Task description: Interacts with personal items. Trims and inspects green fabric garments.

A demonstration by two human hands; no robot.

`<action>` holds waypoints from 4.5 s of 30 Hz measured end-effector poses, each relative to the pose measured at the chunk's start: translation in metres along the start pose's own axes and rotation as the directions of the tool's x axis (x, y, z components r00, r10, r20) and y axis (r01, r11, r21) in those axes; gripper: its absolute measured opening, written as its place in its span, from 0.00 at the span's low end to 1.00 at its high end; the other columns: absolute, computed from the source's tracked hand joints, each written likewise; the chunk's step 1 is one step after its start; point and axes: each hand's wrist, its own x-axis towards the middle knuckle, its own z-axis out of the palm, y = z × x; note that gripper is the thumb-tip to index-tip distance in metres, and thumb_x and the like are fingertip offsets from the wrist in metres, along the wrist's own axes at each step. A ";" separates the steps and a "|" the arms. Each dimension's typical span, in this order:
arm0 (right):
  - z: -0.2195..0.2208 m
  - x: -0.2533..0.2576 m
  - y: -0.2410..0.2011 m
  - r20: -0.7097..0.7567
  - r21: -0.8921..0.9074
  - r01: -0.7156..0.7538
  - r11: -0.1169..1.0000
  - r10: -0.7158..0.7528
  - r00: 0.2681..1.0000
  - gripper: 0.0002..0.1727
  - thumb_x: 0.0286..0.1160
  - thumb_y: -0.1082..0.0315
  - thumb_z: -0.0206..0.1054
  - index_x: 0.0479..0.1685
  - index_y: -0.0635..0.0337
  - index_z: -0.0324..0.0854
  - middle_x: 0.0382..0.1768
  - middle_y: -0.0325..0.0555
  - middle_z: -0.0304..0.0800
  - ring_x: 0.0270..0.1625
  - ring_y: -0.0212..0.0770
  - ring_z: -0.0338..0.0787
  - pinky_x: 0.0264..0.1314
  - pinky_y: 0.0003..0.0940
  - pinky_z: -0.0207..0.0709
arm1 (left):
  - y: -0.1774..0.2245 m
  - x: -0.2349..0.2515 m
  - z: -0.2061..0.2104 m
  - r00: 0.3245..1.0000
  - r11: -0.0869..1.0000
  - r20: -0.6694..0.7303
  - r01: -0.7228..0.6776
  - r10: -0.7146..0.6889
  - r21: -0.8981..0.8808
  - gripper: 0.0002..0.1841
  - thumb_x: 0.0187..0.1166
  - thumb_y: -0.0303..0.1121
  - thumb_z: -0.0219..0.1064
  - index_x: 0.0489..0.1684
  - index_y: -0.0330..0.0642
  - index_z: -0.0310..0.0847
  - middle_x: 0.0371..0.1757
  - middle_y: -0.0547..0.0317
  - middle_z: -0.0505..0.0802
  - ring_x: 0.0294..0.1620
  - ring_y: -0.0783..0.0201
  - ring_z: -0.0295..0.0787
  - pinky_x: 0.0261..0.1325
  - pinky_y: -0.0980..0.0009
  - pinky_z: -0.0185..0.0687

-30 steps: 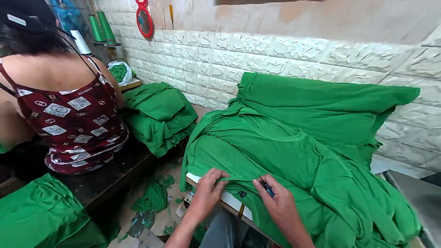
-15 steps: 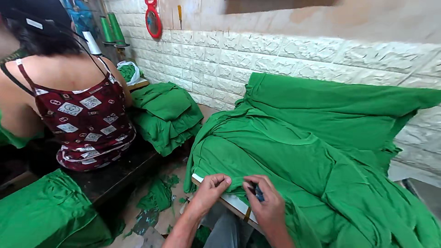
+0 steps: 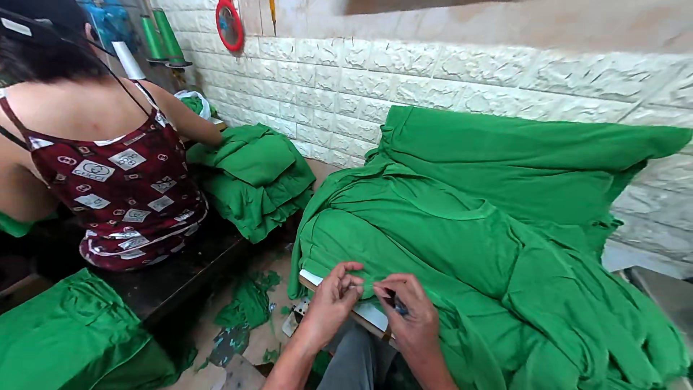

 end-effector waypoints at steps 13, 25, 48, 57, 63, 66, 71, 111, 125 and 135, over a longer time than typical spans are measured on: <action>0.003 0.002 0.002 0.123 -0.141 0.061 0.988 -0.044 0.991 0.14 0.66 0.62 0.75 0.49 0.55 0.94 0.42 0.48 0.90 0.36 0.36 0.90 0.33 0.29 0.85 | -0.001 -0.001 -0.001 1.000 0.998 0.016 -0.017 0.018 -0.057 0.26 0.74 0.17 0.57 0.75 0.30 0.68 0.53 0.57 0.91 0.48 0.71 0.89 0.55 0.73 0.85; -0.005 0.009 -0.003 0.283 0.440 -0.495 0.749 0.408 0.868 0.03 0.75 0.70 0.67 0.41 0.58 0.86 0.32 0.29 0.85 0.27 0.18 0.76 0.28 0.12 0.69 | -0.006 -0.002 0.000 0.999 0.999 0.018 -0.051 0.051 -0.014 0.17 0.74 0.19 0.61 0.61 0.33 0.79 0.53 0.57 0.89 0.49 0.73 0.87 0.53 0.74 0.84; -0.021 0.007 -0.028 0.252 -0.423 -0.042 0.905 0.162 0.954 0.25 0.81 0.46 0.61 0.52 0.62 0.82 0.29 0.46 0.89 0.27 0.46 0.90 0.23 0.45 0.82 | -0.019 0.004 0.000 0.983 0.995 -0.154 -0.101 0.098 -0.015 0.07 0.87 0.29 0.59 0.47 0.37 0.81 0.35 0.65 0.89 0.33 0.76 0.84 0.40 0.78 0.81; -0.005 0.006 -0.035 0.222 -0.579 0.030 0.815 0.123 0.967 0.19 0.74 0.53 0.69 0.42 0.63 0.85 0.24 0.49 0.87 0.24 0.53 0.91 0.19 0.48 0.80 | -0.017 0.002 0.002 0.979 0.989 -0.153 -0.124 0.134 0.074 0.08 0.86 0.32 0.63 0.47 0.39 0.86 0.41 0.64 0.90 0.34 0.76 0.84 0.40 0.78 0.81; -0.001 0.004 -0.031 0.220 -0.603 0.040 0.797 0.118 0.968 0.15 0.73 0.56 0.70 0.38 0.61 0.85 0.21 0.47 0.86 0.23 0.52 0.90 0.17 0.46 0.78 | -0.019 0.001 0.001 0.975 0.984 -0.169 -0.126 0.146 0.126 0.08 0.84 0.32 0.65 0.47 0.39 0.89 0.51 0.59 0.90 0.42 0.74 0.88 0.45 0.78 0.85; -0.010 0.002 -0.033 0.265 -0.521 -0.047 0.852 0.214 0.940 0.15 0.74 0.55 0.69 0.40 0.61 0.85 0.22 0.47 0.87 0.22 0.52 0.90 0.20 0.50 0.80 | -0.016 -0.006 -0.004 0.965 0.966 -0.166 -0.168 0.202 0.198 0.08 0.83 0.32 0.66 0.45 0.39 0.90 0.58 0.57 0.89 0.57 0.72 0.87 0.56 0.77 0.85; -0.066 -0.001 -0.036 0.273 -0.210 -0.422 0.882 0.467 0.841 0.28 0.66 0.51 0.78 0.58 0.62 0.80 0.29 0.42 0.88 0.26 0.39 0.86 0.28 0.44 0.83 | -0.003 -0.038 -0.058 0.971 0.898 -0.179 -0.067 0.159 0.436 0.10 0.85 0.34 0.63 0.47 0.39 0.88 0.57 0.56 0.90 0.53 0.68 0.89 0.53 0.69 0.88; -0.122 -0.002 -0.002 -0.103 0.519 -0.644 0.562 0.789 0.606 0.18 0.85 0.69 0.57 0.21 0.50 0.76 0.08 0.27 0.69 0.08 0.20 0.63 0.13 0.14 0.60 | 0.057 0.092 -0.029 0.973 0.715 -0.210 0.079 0.097 0.695 0.18 0.86 0.41 0.53 0.51 0.37 0.84 0.25 0.53 0.87 0.21 0.59 0.86 0.29 0.57 0.84; -0.153 -0.017 -0.049 0.080 -0.561 -0.450 0.695 0.587 0.806 0.09 0.74 0.77 0.67 0.47 0.76 0.84 0.43 0.69 0.88 0.40 0.66 0.91 0.42 0.64 0.84 | 0.070 0.110 -0.052 0.960 0.563 -0.204 0.063 0.191 0.824 0.24 0.78 0.51 0.70 0.53 0.35 0.85 0.39 0.38 0.91 0.44 0.38 0.89 0.47 0.35 0.80; -0.188 0.103 -0.001 -0.405 -0.665 -0.450 0.597 0.219 0.888 0.22 0.92 0.60 0.54 0.59 0.76 0.76 0.46 0.79 0.85 0.50 0.80 0.87 0.50 0.76 0.72 | 0.090 0.178 -0.058 0.897 0.543 0.218 -0.411 0.385 0.733 0.27 0.70 0.21 0.76 0.69 0.30 0.73 0.64 0.33 0.83 0.56 0.41 0.89 0.61 0.44 0.86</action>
